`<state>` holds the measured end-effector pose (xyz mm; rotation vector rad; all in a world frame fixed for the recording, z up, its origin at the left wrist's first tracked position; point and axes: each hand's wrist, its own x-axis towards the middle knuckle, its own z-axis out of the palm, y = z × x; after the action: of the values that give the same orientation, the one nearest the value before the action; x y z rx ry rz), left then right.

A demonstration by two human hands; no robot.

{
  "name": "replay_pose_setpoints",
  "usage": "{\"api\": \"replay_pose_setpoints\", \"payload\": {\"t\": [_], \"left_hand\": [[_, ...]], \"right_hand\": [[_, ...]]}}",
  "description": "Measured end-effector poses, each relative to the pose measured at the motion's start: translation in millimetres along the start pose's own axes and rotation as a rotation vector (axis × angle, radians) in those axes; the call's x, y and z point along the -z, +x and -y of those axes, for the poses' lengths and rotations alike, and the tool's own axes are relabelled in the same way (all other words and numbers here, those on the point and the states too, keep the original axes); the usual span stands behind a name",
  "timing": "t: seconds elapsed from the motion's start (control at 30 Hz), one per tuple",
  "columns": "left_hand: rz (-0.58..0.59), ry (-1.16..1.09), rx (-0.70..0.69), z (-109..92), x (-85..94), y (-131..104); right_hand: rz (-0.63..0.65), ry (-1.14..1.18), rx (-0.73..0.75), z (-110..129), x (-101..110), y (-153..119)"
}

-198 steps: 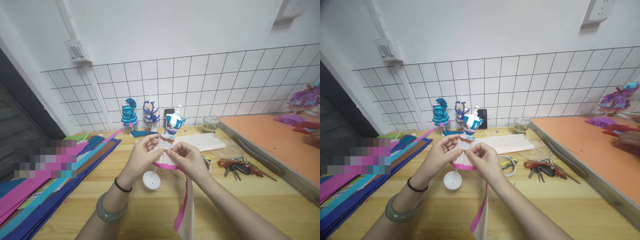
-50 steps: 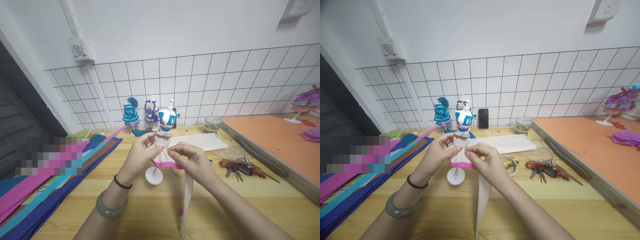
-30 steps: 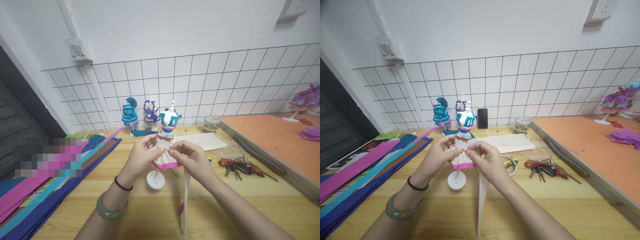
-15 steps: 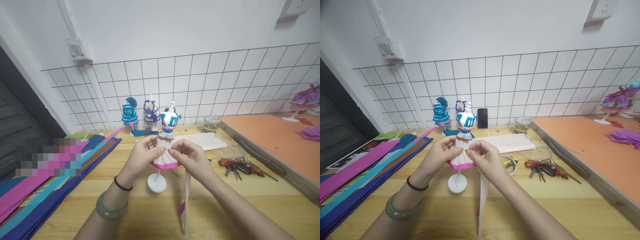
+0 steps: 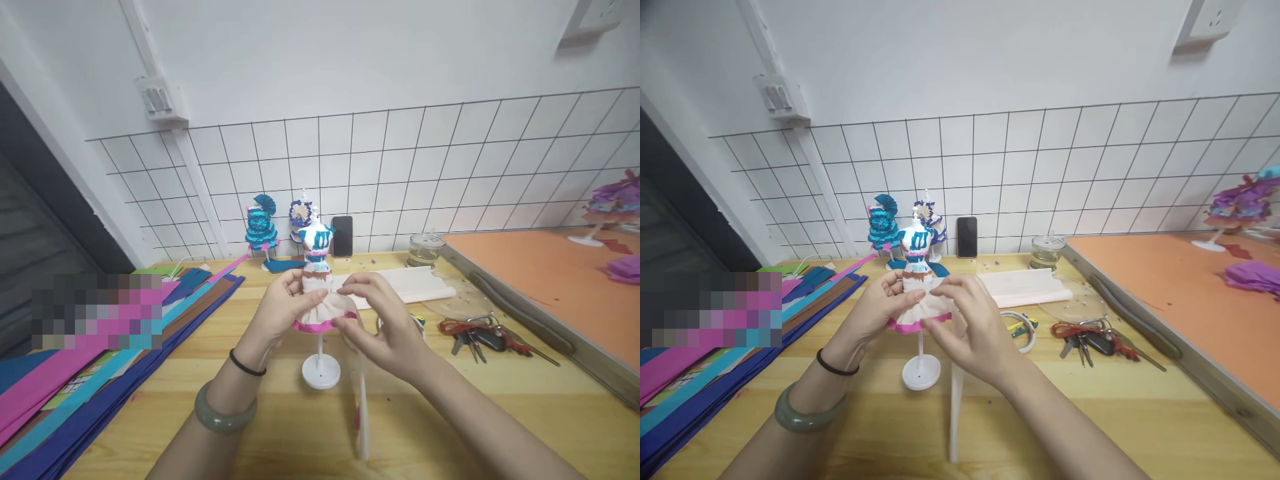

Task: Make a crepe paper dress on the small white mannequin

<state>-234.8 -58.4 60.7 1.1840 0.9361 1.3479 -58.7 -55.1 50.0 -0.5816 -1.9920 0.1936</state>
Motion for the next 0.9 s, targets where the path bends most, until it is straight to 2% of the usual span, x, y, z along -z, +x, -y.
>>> {"api": "replay_pose_setpoints", "payload": {"t": [0.1, 0.2, 0.3, 0.43, 0.57, 0.73, 0.9], "left_hand": [[-0.030, -0.035, 0.028, -1.9, -0.2, 0.0], [-0.043, -0.054, 0.052, -3.6, -1.8, -0.4], [-0.034, -0.054, 0.056, -3.8, -3.8, -0.9], [-0.045, -0.016, 0.062, -3.1, -4.3, -1.5], [-0.073, 0.015, 0.071, -3.7, -2.4, -1.5], [-0.073, 0.024, 0.074, -4.8, -1.6, -1.2], [-0.039, 0.023, 0.054, -4.4, -0.6, -0.9]], "right_hand": [[0.075, -0.185, 0.240, 1.9, -2.7, -3.2], [0.059, -0.300, 0.336, 0.9, -7.6, -6.4], [0.007, -0.369, 0.371, -0.6, -10.8, -9.4], [0.061, -0.376, 0.431, 2.3, -11.8, -12.2], [0.056, -0.384, 0.496, 7.7, -13.2, -12.2], [0.045, -0.413, 0.503, 7.0, -18.3, -12.8], [0.094, -0.422, 0.488, 4.7, -19.5, -14.4]]}}
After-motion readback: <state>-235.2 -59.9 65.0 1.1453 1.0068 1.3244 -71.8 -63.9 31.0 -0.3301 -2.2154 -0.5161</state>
